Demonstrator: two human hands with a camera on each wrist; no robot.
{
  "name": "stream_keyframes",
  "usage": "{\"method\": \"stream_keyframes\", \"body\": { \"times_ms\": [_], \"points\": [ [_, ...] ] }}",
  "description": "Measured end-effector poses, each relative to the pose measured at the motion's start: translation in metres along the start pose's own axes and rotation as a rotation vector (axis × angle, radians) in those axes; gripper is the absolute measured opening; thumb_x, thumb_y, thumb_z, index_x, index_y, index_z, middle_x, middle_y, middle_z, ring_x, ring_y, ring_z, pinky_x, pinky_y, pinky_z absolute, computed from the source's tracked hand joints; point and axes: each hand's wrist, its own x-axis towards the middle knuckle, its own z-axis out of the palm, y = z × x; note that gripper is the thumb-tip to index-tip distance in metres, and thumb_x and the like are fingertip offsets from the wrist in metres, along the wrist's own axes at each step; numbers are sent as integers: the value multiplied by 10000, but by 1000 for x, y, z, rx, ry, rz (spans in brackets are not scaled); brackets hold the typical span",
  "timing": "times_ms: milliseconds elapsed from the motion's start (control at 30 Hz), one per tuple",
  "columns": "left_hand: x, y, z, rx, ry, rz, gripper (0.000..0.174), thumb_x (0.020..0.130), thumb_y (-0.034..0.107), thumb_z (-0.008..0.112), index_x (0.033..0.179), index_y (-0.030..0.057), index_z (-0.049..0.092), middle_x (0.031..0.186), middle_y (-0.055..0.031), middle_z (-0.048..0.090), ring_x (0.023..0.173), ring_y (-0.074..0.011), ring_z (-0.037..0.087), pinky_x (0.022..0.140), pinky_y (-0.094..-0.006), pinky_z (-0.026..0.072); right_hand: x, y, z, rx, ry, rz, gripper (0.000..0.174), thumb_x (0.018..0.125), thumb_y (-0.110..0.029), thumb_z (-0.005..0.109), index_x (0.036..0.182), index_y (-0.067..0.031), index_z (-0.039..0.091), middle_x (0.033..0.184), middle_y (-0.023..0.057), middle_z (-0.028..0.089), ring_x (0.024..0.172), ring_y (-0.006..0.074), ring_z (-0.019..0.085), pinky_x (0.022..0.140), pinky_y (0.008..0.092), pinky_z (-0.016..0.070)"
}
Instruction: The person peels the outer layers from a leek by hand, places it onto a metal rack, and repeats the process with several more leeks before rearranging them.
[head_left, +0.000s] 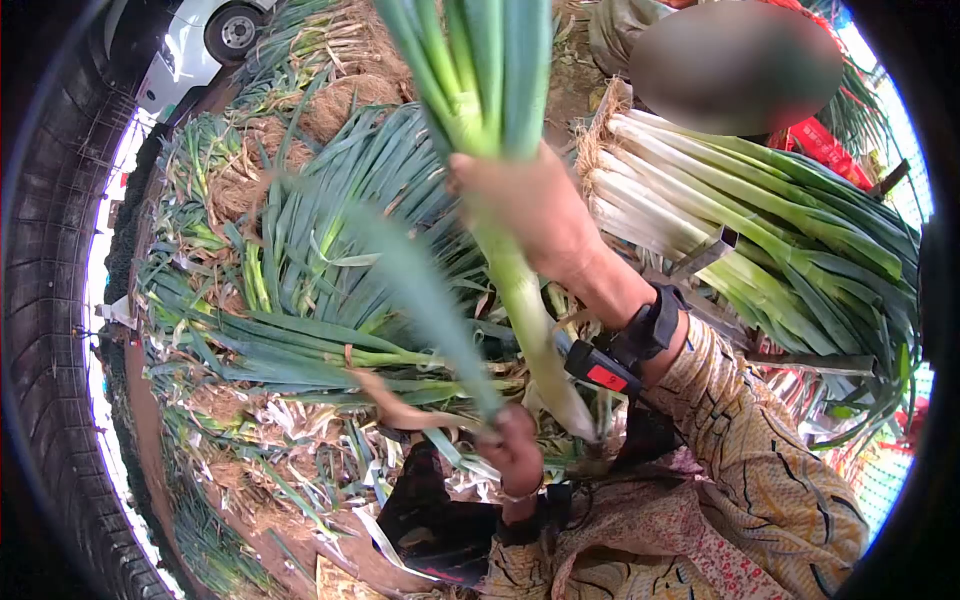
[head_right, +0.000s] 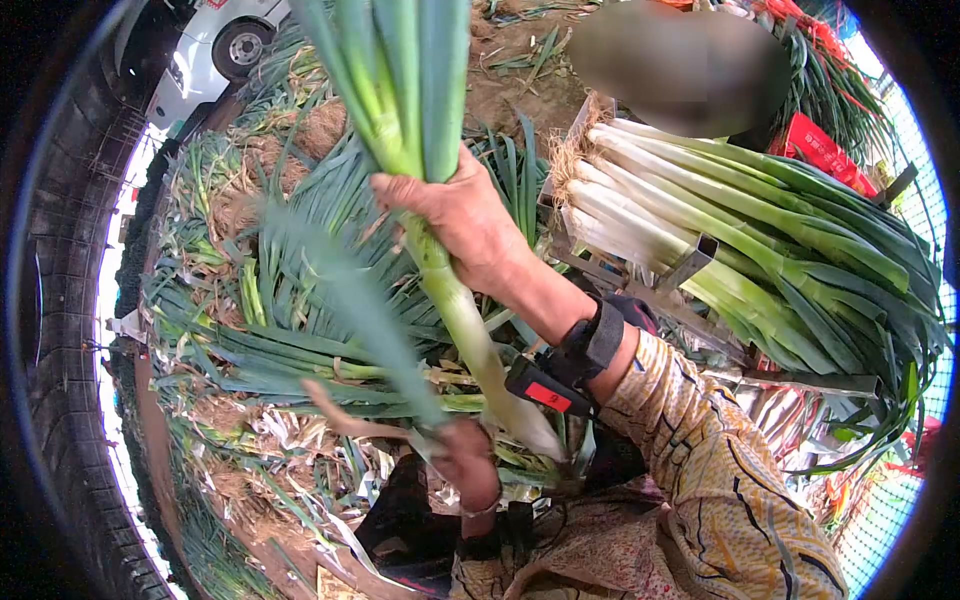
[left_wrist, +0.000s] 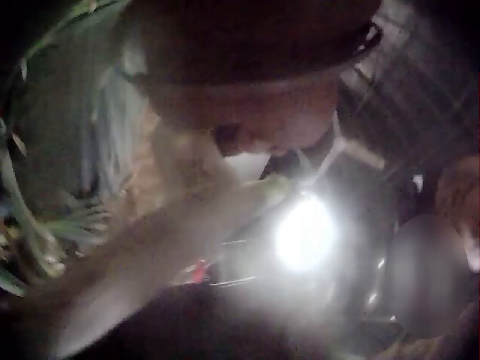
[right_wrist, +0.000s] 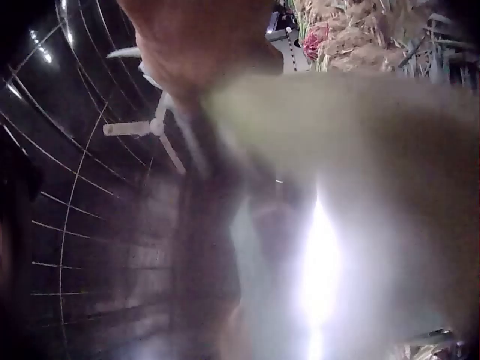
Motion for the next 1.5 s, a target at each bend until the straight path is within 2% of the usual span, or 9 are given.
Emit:
{"method": "stream_keyframes", "body": {
  "times_ms": [100,233,333,567,767,933,1133,1400,1500],
  "points": [
    [-25,-138,-70,885,-428,-55,196,864,228,595,936,46,599,669,-68,573,573,-188,537,539,-327,440,11,3,-22,194,-50,28,266,805,-80,675,1034,-66,541,809,16,591,660,105,568,534,253,471],
    [20,-109,-68,723,-633,-366,286,805,214,638,1027,36,599,751,-157,616,685,-322,594,653,-392,467,-5,-18,-20,119,-55,-4,276,834,-78,625,1090,-44,528,919,70,625,726,110,562,565,252,475],
    [56,-15,-26,1210,-376,254,369,743,193,673,1032,-11,566,971,-276,567,932,-431,542,751,-470,446,-6,-22,-18,184,-73,-16,273,853,-64,591,1113,-27,517,971,113,628,756,130,567,590,257,491],
    [125,103,61,655,-232,555,488,781,199,708,1165,-27,508,1045,-150,609,829,-194,615,689,-303,501,-12,-24,-26,282,-199,-83,249,848,-58,597,1084,-11,532,901,97,616,759,155,604,614,271,520],
    [118,83,94,141,-178,188,313,772,109,729,987,-50,566,841,-63,607,704,-71,540,644,-234,448,-10,-18,-29,119,-103,-79,258,846,-81,628,1074,-13,528,921,80,612,778,180,638,619,284,544],
    [100,66,103,583,11,663,168,857,104,635,904,-39,560,850,-60,580,751,-119,539,653,-266,453,-8,-11,-24,-62,-35,-182,340,843,-42,629,1141,-30,467,950,51,580,789,139,606,606,255,531],
    [125,63,78,262,146,437,133,919,101,538,943,-30,535,847,-72,581,728,-118,538,658,-255,453,-10,-16,-23,-115,-284,-50,742,929,-219,523,1464,-172,11,1099,137,531,949,188,551,885,359,459],
    [115,56,76,-214,90,-51,284,935,253,504,1040,-10,491,909,-83,559,747,-150,558,650,-280,477,-12,-13,-11,-135,-334,52,873,779,-131,719,1440,-157,150,1092,126,552,940,190,547,817,304,457],
    [99,62,84,-14,110,170,292,940,235,493,1072,-26,484,979,-107,545,838,-163,530,738,-301,452,-15,0,-12,-94,-300,160,814,772,-149,723,1421,-100,234,1111,114,555,972,192,536,844,289,444]
  ]
}}
